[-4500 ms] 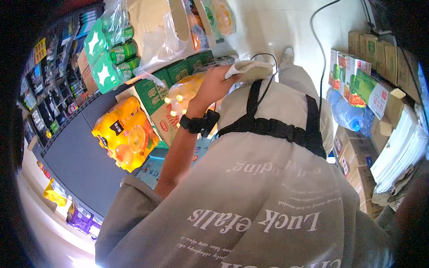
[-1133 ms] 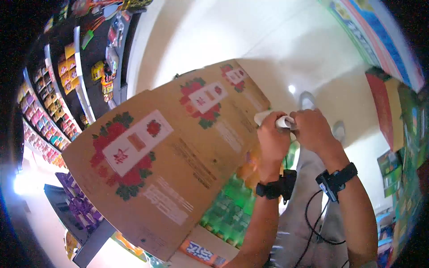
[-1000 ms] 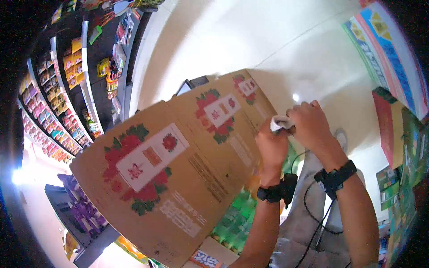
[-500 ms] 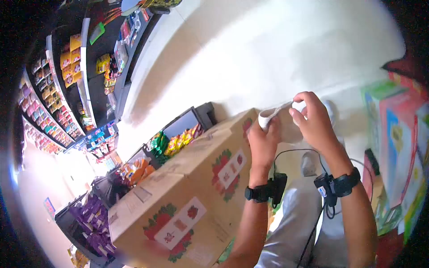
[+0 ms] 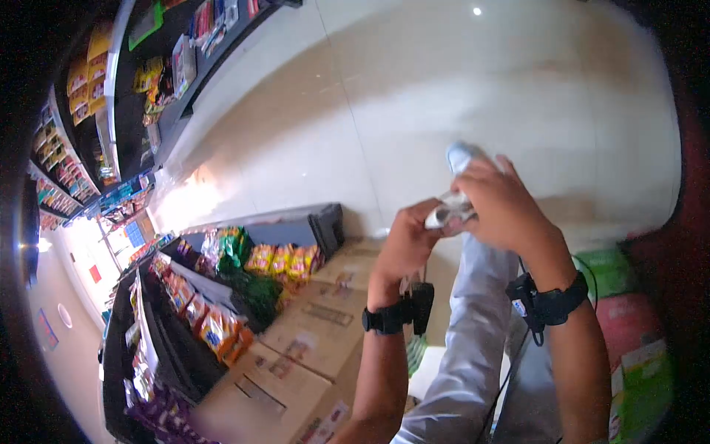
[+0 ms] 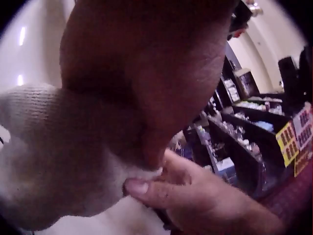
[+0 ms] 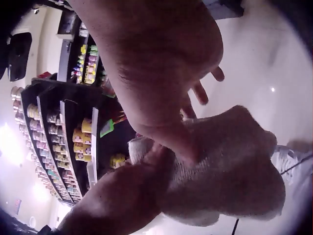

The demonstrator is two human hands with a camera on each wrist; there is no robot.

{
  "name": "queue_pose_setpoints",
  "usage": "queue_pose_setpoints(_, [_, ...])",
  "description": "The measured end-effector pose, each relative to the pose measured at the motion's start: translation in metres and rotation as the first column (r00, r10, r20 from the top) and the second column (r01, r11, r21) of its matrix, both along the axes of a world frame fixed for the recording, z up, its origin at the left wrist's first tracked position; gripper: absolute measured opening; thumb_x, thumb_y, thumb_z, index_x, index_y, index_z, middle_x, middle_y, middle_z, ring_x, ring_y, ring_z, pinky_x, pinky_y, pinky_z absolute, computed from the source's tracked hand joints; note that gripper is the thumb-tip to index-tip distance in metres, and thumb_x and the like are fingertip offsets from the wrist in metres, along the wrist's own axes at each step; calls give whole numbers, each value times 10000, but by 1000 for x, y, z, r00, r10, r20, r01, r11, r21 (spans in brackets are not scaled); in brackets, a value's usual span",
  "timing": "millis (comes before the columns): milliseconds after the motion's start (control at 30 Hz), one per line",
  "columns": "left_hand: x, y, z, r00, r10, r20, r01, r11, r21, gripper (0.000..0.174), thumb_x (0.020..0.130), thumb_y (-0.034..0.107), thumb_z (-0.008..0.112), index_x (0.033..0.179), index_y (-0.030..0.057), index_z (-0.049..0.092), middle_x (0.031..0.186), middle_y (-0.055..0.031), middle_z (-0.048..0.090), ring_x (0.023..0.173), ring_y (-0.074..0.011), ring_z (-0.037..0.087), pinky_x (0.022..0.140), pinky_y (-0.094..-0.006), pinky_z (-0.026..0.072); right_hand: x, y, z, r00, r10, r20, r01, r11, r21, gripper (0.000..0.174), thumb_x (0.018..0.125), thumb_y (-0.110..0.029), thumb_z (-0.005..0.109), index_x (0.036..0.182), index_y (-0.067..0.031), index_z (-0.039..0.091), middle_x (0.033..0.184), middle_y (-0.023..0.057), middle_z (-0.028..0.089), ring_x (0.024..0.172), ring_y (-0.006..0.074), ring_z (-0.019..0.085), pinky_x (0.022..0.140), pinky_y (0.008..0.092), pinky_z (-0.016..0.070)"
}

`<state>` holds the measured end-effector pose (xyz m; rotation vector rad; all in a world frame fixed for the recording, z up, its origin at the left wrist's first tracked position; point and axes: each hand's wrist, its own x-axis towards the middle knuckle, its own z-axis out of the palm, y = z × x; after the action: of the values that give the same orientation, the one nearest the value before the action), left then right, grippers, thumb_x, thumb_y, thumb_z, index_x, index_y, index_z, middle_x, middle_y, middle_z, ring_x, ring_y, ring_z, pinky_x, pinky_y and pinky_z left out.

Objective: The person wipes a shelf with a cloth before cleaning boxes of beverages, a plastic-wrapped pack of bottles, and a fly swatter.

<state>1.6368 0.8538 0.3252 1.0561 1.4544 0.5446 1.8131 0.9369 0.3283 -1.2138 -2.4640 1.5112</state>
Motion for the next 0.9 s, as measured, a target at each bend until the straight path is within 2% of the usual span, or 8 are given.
queue_pose_setpoints(33, [-11,20,1,1000,-11,10,11,1000,-9,139,895,63,680,1007,-19,670,890,-33,656,819,-89,526,755,-261,461,-13,29,2,993,61,104,-34,969,-245,461,691,-189,807,1099,-73,628,1039,142,634,1138,335,534,1091,420,320])
queue_pose_setpoints(133, [-39,79,-1,968,178,179,-170,984,-60,133,911,67,662,1016,-13,670,884,-25,650,821,-93,530,760,-256,462,-52,97,-2,979,112,168,-42,927,-373,442,676,-235,814,1059,-73,662,1033,161,678,1049,322,593,1053,456,353])
queue_pose_setpoints(267, [-79,168,8,963,266,-44,-267,963,-36,172,886,21,616,1048,-17,659,941,-101,688,848,-148,599,794,-296,492,-97,186,-6,956,258,140,-223,948,-229,565,691,-228,787,1189,-45,593,1032,183,678,1053,337,611,979,412,427])
queue_pose_setpoints(467, [-140,329,23,848,476,-233,-473,878,69,293,915,212,651,1097,-17,646,904,-57,651,829,-117,581,745,-257,483,-150,350,-25,998,-66,-22,64,996,-57,484,755,-28,683,1212,-28,524,1122,147,642,1095,339,584,979,398,445])
queue_pose_setpoints(633, [-202,436,0,693,685,-227,-640,729,245,313,946,253,625,903,-52,680,814,-81,661,686,-158,567,675,-324,480,-225,474,-50,905,-405,-132,376,905,-197,379,800,-204,697,1103,6,608,1094,189,672,976,315,665,863,370,517])
queue_pose_setpoints(733, [-234,500,1,635,714,-294,-714,688,131,337,950,266,616,873,-57,676,741,-75,650,654,-152,547,651,-327,466,-262,528,-63,880,-446,-164,391,875,-285,258,847,-144,681,1061,-14,620,1019,101,676,870,208,660,788,318,521])
queue_pose_setpoints(767, [-249,518,-6,636,691,-345,-712,697,85,344,947,258,605,839,-62,674,683,-75,637,639,-144,533,632,-331,453,-275,542,-73,854,-478,-206,413,863,-293,260,803,-212,699,971,-15,674,986,150,715,933,304,687,843,358,527])
queue_pose_setpoints(900, [-285,586,-1,685,631,-365,-676,737,5,309,922,224,604,829,-62,673,690,-109,657,646,-144,548,636,-334,460,-323,593,-82,840,-488,-239,398,852,-339,233,819,-184,697,961,-1,675,942,155,716,902,294,695,815,362,536])
